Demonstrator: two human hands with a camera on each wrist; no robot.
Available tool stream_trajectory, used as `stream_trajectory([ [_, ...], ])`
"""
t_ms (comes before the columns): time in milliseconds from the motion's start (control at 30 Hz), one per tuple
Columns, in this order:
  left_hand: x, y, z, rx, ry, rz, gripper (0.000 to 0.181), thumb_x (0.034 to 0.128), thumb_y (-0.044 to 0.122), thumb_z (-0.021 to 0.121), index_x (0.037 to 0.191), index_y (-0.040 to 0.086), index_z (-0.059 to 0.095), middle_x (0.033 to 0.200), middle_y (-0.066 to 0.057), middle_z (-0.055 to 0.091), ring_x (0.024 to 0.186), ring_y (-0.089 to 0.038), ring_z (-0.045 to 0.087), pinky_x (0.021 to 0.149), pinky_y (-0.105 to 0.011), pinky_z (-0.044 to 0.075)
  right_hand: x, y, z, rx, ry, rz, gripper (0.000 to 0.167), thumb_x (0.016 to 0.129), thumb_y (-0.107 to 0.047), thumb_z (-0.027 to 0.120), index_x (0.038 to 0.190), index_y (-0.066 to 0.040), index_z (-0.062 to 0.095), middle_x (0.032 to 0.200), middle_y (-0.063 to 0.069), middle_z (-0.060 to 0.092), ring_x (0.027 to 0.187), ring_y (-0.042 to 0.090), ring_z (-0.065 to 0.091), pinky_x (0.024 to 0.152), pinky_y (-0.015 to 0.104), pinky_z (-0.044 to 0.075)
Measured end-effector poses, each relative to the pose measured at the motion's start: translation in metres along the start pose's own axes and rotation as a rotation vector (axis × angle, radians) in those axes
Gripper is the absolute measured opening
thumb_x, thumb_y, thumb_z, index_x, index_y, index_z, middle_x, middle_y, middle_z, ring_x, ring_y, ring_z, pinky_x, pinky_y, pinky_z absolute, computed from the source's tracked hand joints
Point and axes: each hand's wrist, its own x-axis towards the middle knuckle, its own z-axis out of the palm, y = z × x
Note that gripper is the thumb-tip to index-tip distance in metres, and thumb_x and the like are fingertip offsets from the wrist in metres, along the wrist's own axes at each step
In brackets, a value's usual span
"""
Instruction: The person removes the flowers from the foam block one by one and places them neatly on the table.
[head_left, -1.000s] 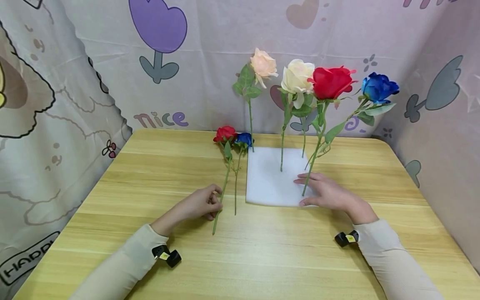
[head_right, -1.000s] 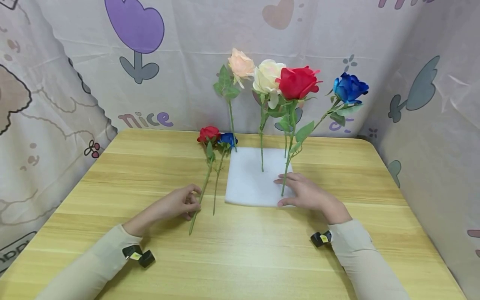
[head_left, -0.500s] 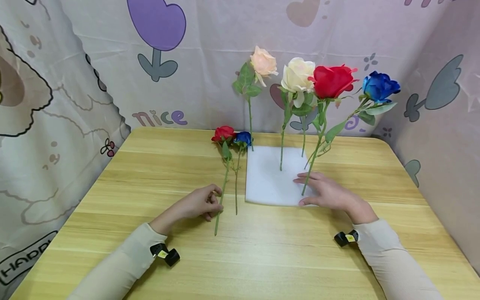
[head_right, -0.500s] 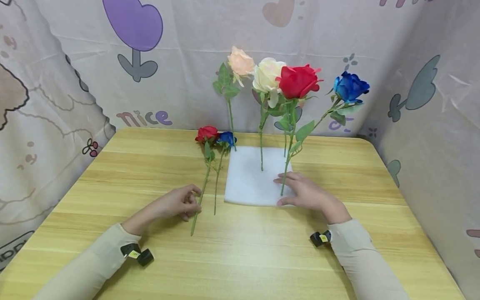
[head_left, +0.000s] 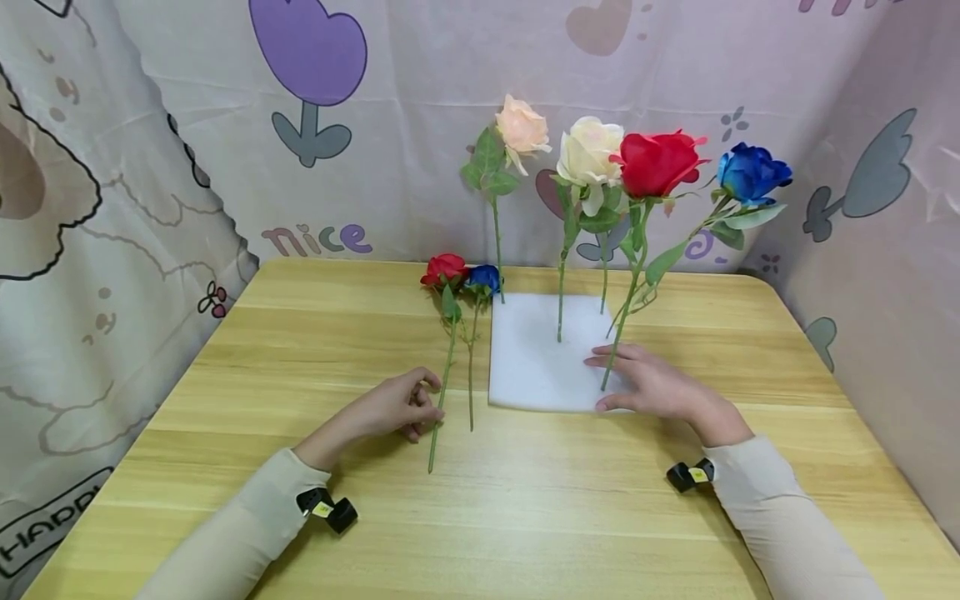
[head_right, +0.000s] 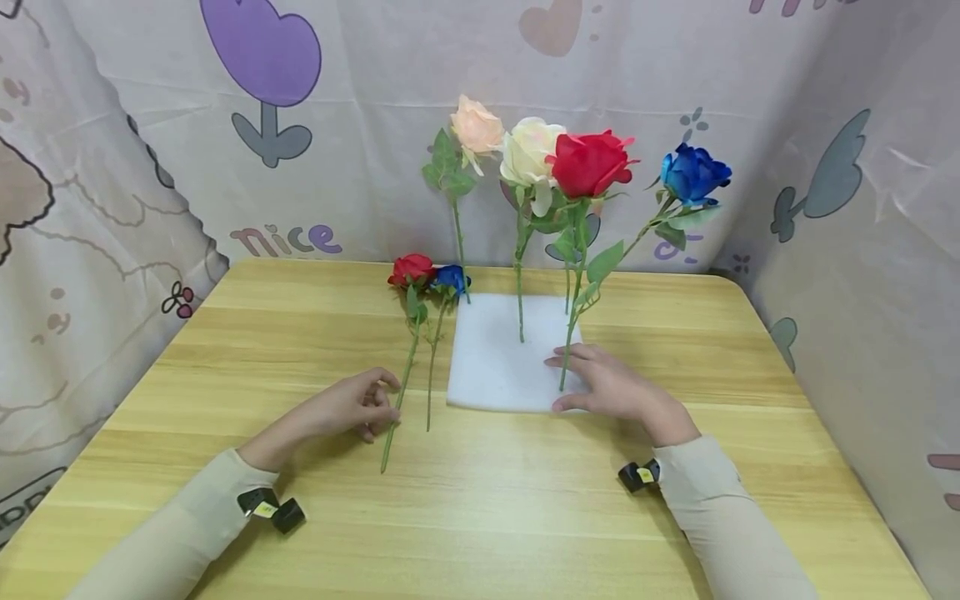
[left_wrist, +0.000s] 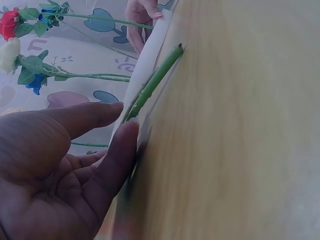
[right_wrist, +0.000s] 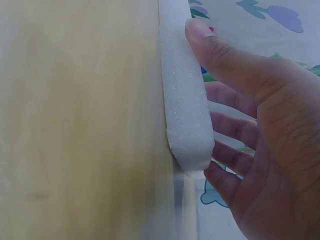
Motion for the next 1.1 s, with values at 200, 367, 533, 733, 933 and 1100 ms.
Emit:
stream_trajectory([
  [200, -0.001, 0.000, -0.002, -0.003, 0.001, 0.001, 0.043, 0.0945, 0.017, 0.068, 0.126, 0.000, 0.045, 0.087, -0.012, 0.062, 0.065, -0.024, 0.064, 0.059, -0.039, 0.060, 0.001, 0.000, 0.000, 0.005, 0.008, -0.006, 0.073, 0.079, -0.050, 0.077, 0.136, -0.009, 0.058, 0.145, 0.015, 0.046, 0.134, 0.038, 0.039, 0.110, 0.054, 0.033],
  [367, -0.002, 0.003, -0.006, 0.024, -0.001, 0.012, 0.045, 0.0942, 0.021, 0.068, 0.127, 0.001, 0.046, 0.089, -0.011, 0.062, 0.069, -0.024, 0.064, 0.061, -0.038, 0.060, 0.001, 0.001, 0.001, -0.003, 0.022, -0.023, 0.072, 0.078, -0.048, 0.078, 0.134, -0.008, 0.059, 0.143, 0.017, 0.047, 0.132, 0.039, 0.040, 0.108, 0.055, 0.035],
  [533, 0.000, 0.011, -0.012, 0.064, 0.000, 0.051, 0.047, 0.0945, 0.024, 0.068, 0.129, 0.001, 0.046, 0.092, -0.009, 0.063, 0.072, -0.024, 0.065, 0.065, -0.036, 0.059, 0.000, 0.001, 0.001, -0.007, 0.036, -0.040, 0.071, 0.078, -0.047, 0.079, 0.133, -0.006, 0.059, 0.142, 0.018, 0.048, 0.131, 0.040, 0.042, 0.107, 0.056, 0.035],
  [733, 0.004, 0.023, -0.018, 0.018, -0.007, 0.056, 0.051, 0.0946, 0.026, 0.068, 0.132, 0.001, 0.044, 0.100, -0.012, 0.061, 0.078, -0.027, 0.067, 0.069, -0.038, 0.059, 0.001, 0.001, 0.002, 0.007, 0.012, -0.008, 0.072, 0.079, -0.050, 0.077, 0.135, -0.009, 0.058, 0.144, 0.015, 0.046, 0.133, 0.038, 0.040, 0.109, 0.054, 0.034],
  [933, 0.012, 0.032, -0.022, -0.028, -0.010, 0.073, 0.048, 0.0971, 0.022, 0.064, 0.134, 0.000, 0.043, 0.107, -0.016, 0.057, 0.084, -0.030, 0.068, 0.074, -0.039, 0.059, 0.000, 0.001, 0.003, -0.005, 0.030, -0.032, 0.072, 0.079, -0.049, 0.078, 0.134, -0.007, 0.059, 0.143, 0.018, 0.047, 0.131, 0.040, 0.041, 0.108, 0.056, 0.035],
  [1100, 0.024, 0.036, -0.025, -0.055, 0.005, 0.095, 0.044, 0.0991, 0.018, 0.061, 0.135, -0.002, 0.043, 0.112, -0.017, 0.056, 0.095, -0.032, 0.065, 0.079, -0.038, 0.059, 0.002, 0.001, 0.001, 0.001, 0.014, -0.015, 0.073, 0.078, -0.049, 0.078, 0.135, -0.008, 0.058, 0.144, 0.016, 0.046, 0.133, 0.038, 0.040, 0.110, 0.053, 0.033],
])
